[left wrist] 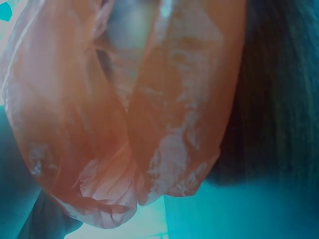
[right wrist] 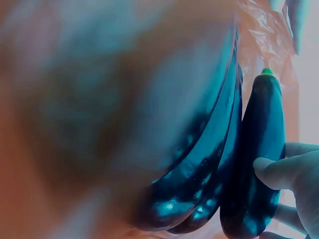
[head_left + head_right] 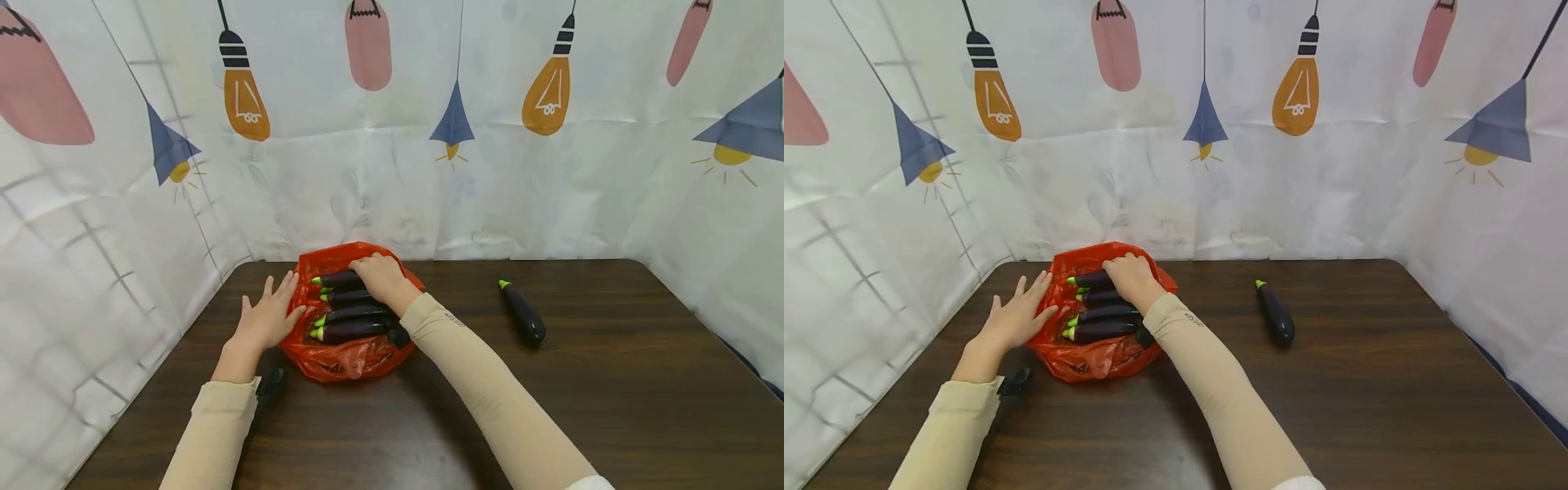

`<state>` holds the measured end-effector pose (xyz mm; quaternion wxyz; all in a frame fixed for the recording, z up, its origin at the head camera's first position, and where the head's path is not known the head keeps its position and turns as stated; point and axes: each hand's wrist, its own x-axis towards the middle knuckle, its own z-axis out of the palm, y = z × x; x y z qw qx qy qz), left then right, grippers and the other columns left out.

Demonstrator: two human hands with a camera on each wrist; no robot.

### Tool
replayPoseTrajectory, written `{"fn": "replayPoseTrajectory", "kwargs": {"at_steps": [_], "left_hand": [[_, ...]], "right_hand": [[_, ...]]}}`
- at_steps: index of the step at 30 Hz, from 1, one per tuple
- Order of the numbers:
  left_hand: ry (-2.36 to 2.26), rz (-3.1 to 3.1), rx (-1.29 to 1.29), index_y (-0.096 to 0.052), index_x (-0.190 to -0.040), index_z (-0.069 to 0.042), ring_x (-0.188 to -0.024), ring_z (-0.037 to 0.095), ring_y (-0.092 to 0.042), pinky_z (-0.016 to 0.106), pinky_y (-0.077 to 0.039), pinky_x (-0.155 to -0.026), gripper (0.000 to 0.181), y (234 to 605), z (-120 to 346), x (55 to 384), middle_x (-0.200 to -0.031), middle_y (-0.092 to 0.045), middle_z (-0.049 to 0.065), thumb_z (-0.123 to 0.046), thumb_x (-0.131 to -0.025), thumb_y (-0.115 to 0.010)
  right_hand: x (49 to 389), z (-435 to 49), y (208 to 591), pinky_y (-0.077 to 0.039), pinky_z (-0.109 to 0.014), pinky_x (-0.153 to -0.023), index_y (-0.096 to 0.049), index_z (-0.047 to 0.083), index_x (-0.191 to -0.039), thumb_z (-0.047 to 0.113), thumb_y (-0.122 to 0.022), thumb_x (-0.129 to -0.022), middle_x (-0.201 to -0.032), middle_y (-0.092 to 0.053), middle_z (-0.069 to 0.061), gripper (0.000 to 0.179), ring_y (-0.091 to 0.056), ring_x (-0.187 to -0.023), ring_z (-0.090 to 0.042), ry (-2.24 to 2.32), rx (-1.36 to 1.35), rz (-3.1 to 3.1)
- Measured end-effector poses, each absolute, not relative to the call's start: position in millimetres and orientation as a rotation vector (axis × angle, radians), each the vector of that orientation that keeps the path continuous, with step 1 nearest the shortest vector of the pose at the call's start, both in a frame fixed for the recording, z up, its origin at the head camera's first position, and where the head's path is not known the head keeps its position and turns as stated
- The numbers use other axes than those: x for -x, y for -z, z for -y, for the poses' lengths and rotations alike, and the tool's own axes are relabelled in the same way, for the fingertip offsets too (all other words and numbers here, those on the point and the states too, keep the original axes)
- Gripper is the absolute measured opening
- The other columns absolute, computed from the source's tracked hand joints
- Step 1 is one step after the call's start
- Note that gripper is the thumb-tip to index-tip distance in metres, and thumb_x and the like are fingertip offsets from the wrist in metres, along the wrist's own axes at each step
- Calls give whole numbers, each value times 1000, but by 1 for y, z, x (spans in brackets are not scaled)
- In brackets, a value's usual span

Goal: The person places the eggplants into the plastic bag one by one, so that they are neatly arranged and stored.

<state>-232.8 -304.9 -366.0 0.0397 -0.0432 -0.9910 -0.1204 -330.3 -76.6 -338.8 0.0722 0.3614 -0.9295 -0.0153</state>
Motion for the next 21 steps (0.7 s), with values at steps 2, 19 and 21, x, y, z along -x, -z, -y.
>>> {"fn": "replayPoseTrajectory", "kwargs": {"at_steps": [2,19,21], "left_hand": [[372,3040,129,-16,-164,-3,-153,50,-3,84,2,-105,77,366,304,233,-170,-12,18,-34,-105,-55],[385,3047,141,-16,-164,-3,-153,50,-2,84,3,-105,77,365,305,233,-170,-10,18,-34,-105,-55],[387,3047,141,-16,-164,-3,-153,49,-2,84,3,-105,77,365,305,233,-170,-10,18,-34,-105,-55]], "right_hand": [[331,76,339,-52,-39,-100,-58,21,-147,10,-60,-104,-144,-60,-1,44,-57,-126,-24,54,-1077,2795],[335,71,342,-54,-41,-97,-65,22,-142,6,-59,-104,-140,-64,0,41,-58,-124,-27,-4,-993,2800],[335,70,342,-54,-41,-97,-65,21,-142,5,-59,-104,-139,-64,0,41,-59,-124,-28,-8,-998,2798]]}}
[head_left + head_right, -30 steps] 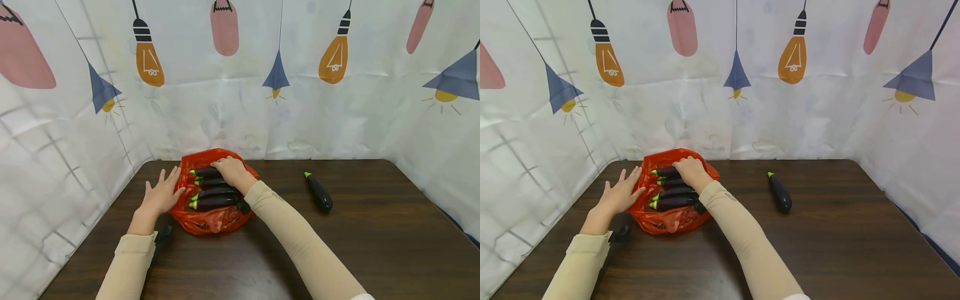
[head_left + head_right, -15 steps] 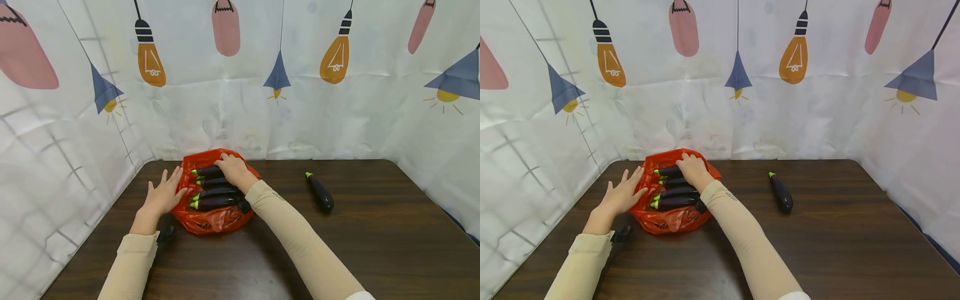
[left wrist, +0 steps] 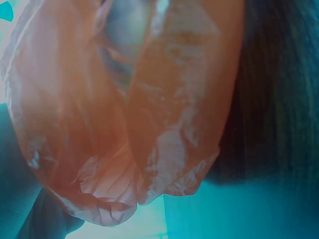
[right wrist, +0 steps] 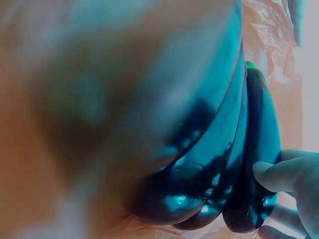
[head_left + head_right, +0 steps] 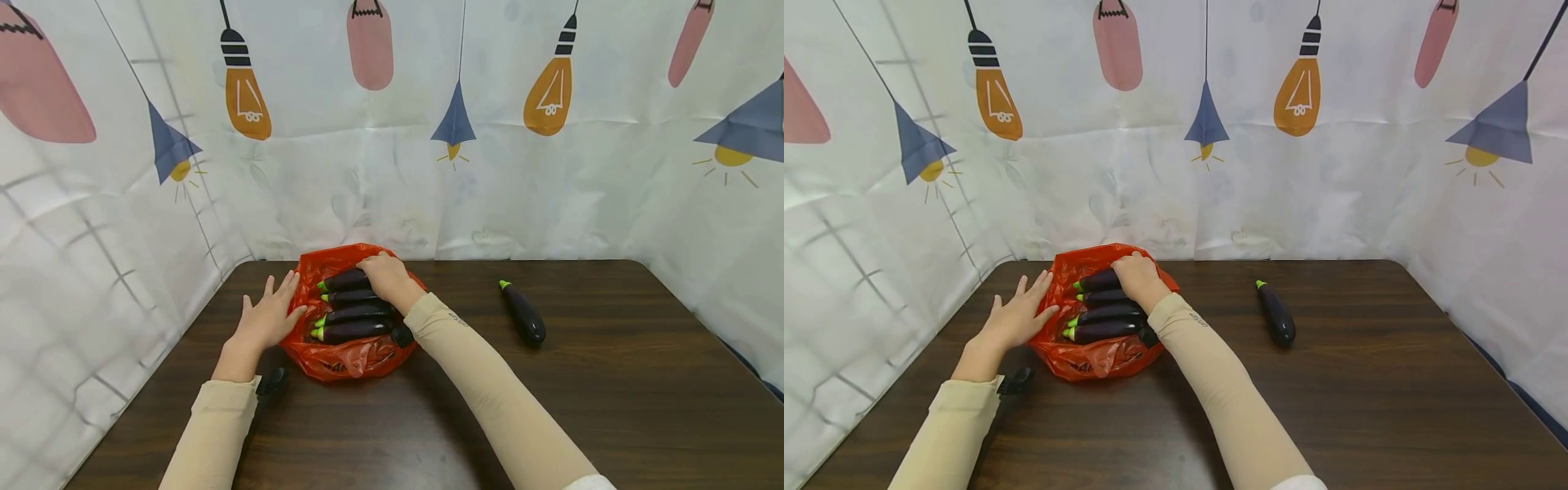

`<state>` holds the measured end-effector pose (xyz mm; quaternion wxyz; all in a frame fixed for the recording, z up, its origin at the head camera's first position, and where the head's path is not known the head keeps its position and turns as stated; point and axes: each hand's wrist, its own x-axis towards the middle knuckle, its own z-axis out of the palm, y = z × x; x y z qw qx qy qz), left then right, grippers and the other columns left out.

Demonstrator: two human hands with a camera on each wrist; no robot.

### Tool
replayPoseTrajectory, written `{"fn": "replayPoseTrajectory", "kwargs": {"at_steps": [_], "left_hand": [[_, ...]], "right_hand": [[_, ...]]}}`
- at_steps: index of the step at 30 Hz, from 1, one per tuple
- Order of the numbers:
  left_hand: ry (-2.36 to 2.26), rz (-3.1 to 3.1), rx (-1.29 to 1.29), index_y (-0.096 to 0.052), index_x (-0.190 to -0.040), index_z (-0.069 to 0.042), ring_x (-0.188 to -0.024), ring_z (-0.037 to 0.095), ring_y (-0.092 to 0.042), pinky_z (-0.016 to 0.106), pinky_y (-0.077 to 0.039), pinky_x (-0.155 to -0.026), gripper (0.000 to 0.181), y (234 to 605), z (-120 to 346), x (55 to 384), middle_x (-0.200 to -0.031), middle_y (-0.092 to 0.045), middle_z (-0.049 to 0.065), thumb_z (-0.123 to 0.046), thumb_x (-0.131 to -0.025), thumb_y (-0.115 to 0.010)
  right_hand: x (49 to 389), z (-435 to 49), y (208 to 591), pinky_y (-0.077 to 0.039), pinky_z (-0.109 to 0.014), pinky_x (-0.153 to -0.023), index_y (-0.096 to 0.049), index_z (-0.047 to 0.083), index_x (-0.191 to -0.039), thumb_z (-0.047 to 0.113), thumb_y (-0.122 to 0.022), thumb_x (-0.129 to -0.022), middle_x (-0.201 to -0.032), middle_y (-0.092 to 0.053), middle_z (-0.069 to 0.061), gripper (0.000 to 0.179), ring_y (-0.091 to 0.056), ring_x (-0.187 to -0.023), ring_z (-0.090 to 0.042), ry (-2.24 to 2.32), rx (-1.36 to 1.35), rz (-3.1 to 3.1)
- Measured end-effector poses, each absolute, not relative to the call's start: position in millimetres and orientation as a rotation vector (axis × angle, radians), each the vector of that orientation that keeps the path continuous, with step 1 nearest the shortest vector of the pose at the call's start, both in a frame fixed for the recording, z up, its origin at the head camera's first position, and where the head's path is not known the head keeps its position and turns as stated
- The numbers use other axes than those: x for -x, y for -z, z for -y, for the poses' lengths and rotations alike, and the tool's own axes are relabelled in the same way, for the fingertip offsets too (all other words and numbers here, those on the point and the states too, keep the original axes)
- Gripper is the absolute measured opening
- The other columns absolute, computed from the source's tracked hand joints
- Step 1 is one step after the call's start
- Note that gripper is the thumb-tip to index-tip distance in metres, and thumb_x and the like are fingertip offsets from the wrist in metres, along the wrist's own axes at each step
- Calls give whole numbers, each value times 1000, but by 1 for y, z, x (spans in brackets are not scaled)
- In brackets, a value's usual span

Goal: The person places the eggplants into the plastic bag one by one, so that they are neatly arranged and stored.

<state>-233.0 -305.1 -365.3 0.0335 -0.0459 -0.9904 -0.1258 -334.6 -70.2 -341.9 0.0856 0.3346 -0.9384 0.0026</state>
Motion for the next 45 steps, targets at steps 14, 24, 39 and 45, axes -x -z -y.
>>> {"fn": "replayPoseTrajectory", "kwargs": {"at_steps": [14,24,39,45], "left_hand": [[405,3054,141,-16,-164,-4,-153,49,-1,84,3,-105,78,363,304,232,-170,-9,17,-36,-105,-55],[398,3048,148,-16,-164,-3,-152,50,-2,84,3,-105,78,364,306,233,-169,-11,18,-36,-105,-56],[428,3052,160,-14,-164,-3,-152,50,0,84,5,-104,79,362,307,235,-170,-9,19,-36,-105,-55],[427,3062,155,-14,-164,-3,-152,50,0,84,4,-105,79,363,306,234,-169,-10,19,-35,-106,-55]], "right_hand": [[338,60,333,-45,-37,-110,-65,15,-141,3,-57,-104,-142,-62,-4,40,-56,-131,-24,-301,-1056,2810],[331,48,321,-47,-37,-108,-65,13,-140,2,-58,-103,-138,-65,-5,39,-59,-128,-24,-496,-1127,2799],[317,20,305,-48,-38,-107,-68,11,-136,3,-61,-102,-135,-66,-7,35,-59,-128,-25,-706,-1240,2652],[308,9,302,-48,-40,-106,-69,11,-135,3,-63,-102,-133,-67,-8,34,-60,-125,-26,-706,-1264,2625]]}}
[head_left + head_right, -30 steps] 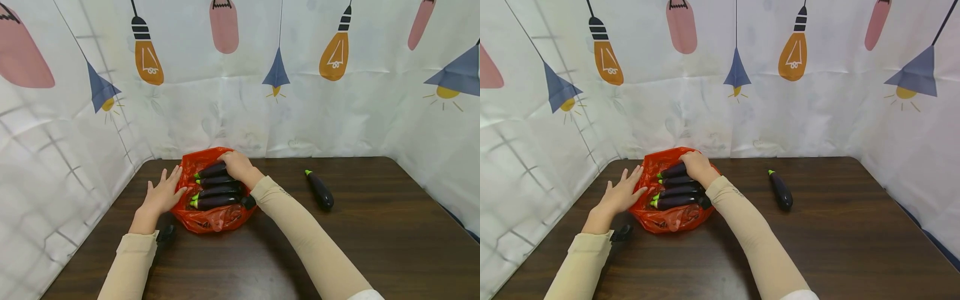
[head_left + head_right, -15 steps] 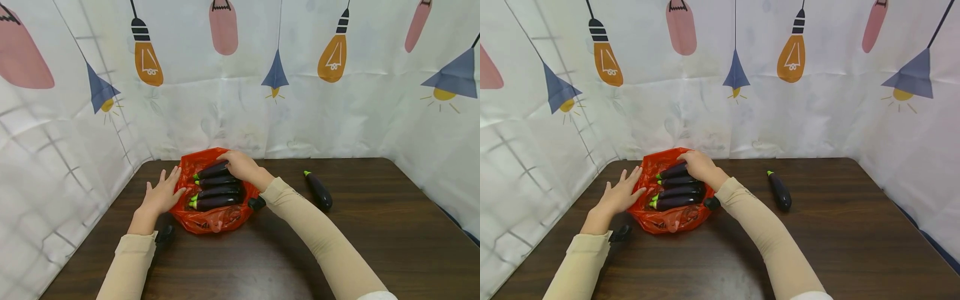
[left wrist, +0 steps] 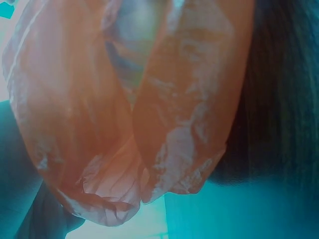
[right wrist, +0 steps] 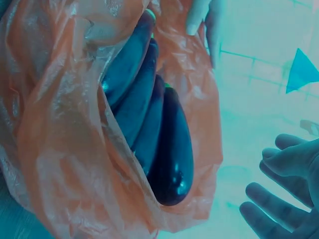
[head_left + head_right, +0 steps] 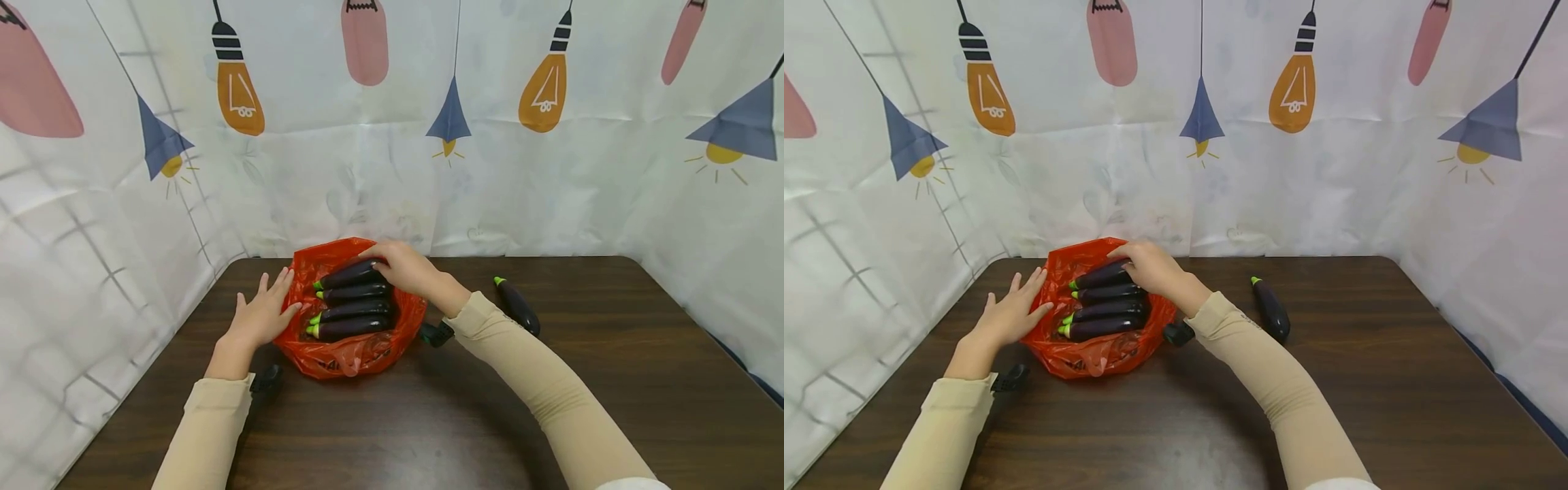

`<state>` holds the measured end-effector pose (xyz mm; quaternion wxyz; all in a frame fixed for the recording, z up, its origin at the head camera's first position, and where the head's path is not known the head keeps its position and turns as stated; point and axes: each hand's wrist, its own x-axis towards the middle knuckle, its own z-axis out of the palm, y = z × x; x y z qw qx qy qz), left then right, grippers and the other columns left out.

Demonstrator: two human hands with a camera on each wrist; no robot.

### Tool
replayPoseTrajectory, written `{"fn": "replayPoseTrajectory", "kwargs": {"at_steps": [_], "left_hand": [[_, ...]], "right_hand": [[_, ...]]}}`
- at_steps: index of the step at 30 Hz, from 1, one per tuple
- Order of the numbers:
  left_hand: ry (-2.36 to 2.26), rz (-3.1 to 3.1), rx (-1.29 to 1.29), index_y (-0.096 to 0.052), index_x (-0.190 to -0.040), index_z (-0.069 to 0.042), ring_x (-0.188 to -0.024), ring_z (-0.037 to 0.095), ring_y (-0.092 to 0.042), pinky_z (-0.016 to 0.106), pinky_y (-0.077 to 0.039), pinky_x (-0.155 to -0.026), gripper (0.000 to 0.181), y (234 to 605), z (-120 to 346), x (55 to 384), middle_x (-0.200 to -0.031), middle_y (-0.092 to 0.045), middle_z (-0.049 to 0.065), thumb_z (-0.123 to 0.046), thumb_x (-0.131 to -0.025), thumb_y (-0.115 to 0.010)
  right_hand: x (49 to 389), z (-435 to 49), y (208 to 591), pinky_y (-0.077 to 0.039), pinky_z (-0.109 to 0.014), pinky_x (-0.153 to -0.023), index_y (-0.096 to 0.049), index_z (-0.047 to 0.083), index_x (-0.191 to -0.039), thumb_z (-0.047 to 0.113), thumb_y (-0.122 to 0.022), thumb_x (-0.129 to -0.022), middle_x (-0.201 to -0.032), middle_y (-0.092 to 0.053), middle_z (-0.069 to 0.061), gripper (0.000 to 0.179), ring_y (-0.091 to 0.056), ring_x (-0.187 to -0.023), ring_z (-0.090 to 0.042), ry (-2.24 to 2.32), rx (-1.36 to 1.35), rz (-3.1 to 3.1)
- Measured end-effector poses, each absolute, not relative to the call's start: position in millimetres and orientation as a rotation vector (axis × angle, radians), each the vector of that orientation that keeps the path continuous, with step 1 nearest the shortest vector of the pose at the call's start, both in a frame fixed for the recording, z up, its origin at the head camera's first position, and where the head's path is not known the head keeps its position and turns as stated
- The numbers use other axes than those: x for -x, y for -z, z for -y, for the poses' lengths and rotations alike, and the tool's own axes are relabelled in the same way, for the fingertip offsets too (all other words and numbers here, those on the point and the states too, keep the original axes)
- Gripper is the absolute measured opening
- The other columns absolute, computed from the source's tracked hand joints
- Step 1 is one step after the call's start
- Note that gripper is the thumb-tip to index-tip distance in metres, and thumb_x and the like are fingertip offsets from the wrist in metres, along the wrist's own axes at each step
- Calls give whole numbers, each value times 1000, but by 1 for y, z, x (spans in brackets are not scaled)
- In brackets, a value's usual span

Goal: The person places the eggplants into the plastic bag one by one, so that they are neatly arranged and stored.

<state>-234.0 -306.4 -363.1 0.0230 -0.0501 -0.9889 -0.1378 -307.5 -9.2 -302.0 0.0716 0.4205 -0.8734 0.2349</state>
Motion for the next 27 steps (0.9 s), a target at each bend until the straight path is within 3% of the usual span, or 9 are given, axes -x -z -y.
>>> {"fn": "replayPoseTrajectory", "kwargs": {"at_steps": [13,20,27], "left_hand": [[426,3060,170,-13,-164,-3,-152,51,0,84,4,-104,80,364,308,235,-170,-8,19,-38,-105,-55],[426,3055,166,-14,-164,-3,-152,51,0,84,4,-104,80,364,308,235,-170,-9,19,-37,-105,-56],[429,3058,180,-14,-164,-3,-152,52,-1,85,3,-104,80,364,308,234,-170,-8,19,-37,-105,-55]], "right_hand": [[295,-23,300,-54,-38,-93,-70,10,-133,3,-64,-101,-132,-68,-7,33,-65,-117,-25,-755,-1280,2565],[288,-48,303,-54,-40,-97,-72,9,-129,3,-64,-101,-128,-70,-7,30,-65,-118,-25,-816,-1264,2484],[285,-79,311,-58,-40,-89,-73,7,-127,-1,-68,-97,-122,-72,-9,32,-69,-107,-25,-796,-1233,2432]]}}
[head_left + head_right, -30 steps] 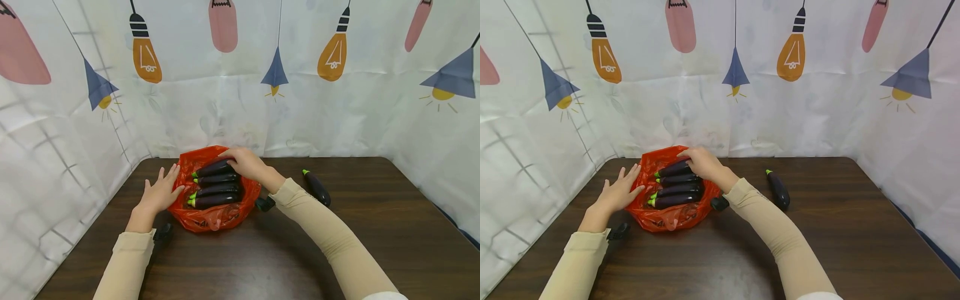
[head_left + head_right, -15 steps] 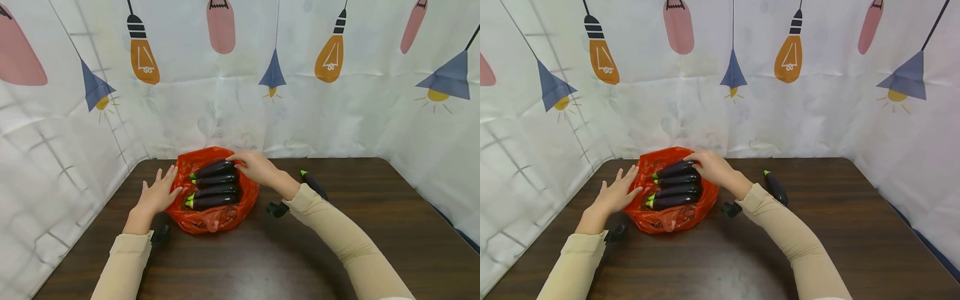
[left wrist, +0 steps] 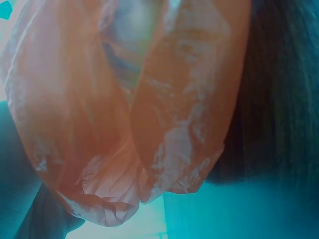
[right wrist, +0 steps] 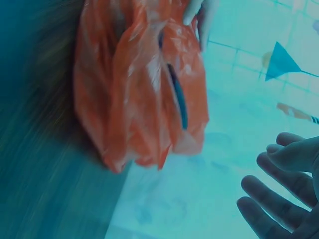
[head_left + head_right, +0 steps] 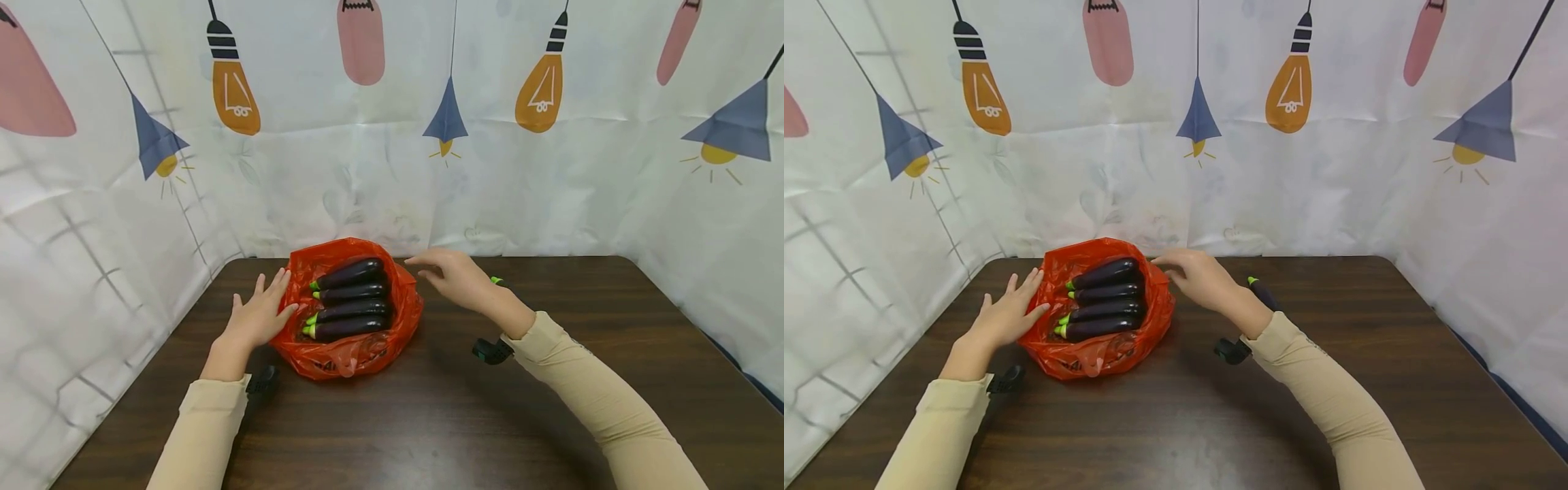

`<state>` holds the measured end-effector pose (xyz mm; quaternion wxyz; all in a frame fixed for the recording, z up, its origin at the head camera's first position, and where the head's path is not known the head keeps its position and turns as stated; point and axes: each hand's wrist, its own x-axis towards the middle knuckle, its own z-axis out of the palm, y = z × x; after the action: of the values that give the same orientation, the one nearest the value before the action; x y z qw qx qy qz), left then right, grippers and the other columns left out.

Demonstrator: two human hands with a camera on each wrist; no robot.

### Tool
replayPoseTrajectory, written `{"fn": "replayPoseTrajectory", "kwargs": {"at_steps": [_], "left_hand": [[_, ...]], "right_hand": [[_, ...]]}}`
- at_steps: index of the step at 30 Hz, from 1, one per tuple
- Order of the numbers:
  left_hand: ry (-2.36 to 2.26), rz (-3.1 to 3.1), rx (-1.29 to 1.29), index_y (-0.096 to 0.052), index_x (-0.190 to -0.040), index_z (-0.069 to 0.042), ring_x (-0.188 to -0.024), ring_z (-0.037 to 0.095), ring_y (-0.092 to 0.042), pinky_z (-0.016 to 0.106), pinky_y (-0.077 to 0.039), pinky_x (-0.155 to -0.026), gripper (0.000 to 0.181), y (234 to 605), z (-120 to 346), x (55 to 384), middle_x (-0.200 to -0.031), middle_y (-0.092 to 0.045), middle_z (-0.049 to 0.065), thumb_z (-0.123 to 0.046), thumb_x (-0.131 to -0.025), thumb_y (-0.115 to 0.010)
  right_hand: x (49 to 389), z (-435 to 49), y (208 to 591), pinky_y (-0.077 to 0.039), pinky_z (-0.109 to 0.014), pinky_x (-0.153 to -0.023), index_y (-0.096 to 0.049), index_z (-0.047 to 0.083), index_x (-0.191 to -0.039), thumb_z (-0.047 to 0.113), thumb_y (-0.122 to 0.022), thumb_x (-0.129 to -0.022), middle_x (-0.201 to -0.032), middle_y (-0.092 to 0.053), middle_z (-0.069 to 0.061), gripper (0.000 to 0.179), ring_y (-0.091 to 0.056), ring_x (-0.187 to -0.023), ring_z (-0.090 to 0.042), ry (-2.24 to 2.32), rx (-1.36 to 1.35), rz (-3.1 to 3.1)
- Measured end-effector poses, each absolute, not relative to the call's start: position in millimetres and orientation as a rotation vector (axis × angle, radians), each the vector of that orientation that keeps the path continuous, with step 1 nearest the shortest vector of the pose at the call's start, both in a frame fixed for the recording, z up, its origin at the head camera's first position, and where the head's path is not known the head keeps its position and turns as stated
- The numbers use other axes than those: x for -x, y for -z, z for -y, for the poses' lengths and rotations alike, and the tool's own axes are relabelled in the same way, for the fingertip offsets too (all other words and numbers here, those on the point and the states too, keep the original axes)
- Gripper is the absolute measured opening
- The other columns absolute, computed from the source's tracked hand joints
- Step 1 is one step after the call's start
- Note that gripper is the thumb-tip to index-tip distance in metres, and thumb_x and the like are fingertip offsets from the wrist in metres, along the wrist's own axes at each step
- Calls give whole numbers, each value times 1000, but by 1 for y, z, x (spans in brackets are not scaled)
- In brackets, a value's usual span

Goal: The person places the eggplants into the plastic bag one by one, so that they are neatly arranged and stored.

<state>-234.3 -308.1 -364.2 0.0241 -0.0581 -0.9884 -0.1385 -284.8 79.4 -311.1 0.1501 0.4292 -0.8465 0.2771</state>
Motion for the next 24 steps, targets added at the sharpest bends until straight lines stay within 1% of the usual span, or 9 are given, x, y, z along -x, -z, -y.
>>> {"fn": "replayPoseTrajectory", "kwargs": {"at_steps": [6,12,19,24], "left_hand": [[419,3061,181,-15,-164,-3,-151,52,-2,85,2,-103,80,365,308,235,-169,-10,20,-37,-105,-56],[430,3062,174,-15,-164,-2,-151,53,-2,85,3,-103,80,366,308,233,-169,-10,20,-37,-105,-56],[424,3059,163,-15,-164,-2,-151,52,-2,85,3,-104,80,365,307,232,-169,-12,20,-36,-105,-57],[427,3054,162,-16,-164,-2,-151,52,-2,85,2,-104,79,364,306,233,-169,-12,20,-35,-105,-57]], "right_hand": [[280,-106,317,-58,-43,-87,-72,7,-127,-2,-69,-96,-122,-72,-11,33,-71,-100,-25,-816,-1185,2433],[278,-128,321,-58,-48,-86,-72,6,-129,-2,-69,-96,-123,-72,-12,34,-71,-101,-28,-832,-1131,2458],[277,-149,322,-59,-47,-82,-71,5,-129,-3,-70,-95,-122,-73,-12,35,-72,-97,-29,-821,-1060,2480],[276,-163,325,-59,-49,-84,-70,4,-130,-3,-69,-95,-123,-72,-14,36,-72,-99,-30,-828,-1007,2508]]}}
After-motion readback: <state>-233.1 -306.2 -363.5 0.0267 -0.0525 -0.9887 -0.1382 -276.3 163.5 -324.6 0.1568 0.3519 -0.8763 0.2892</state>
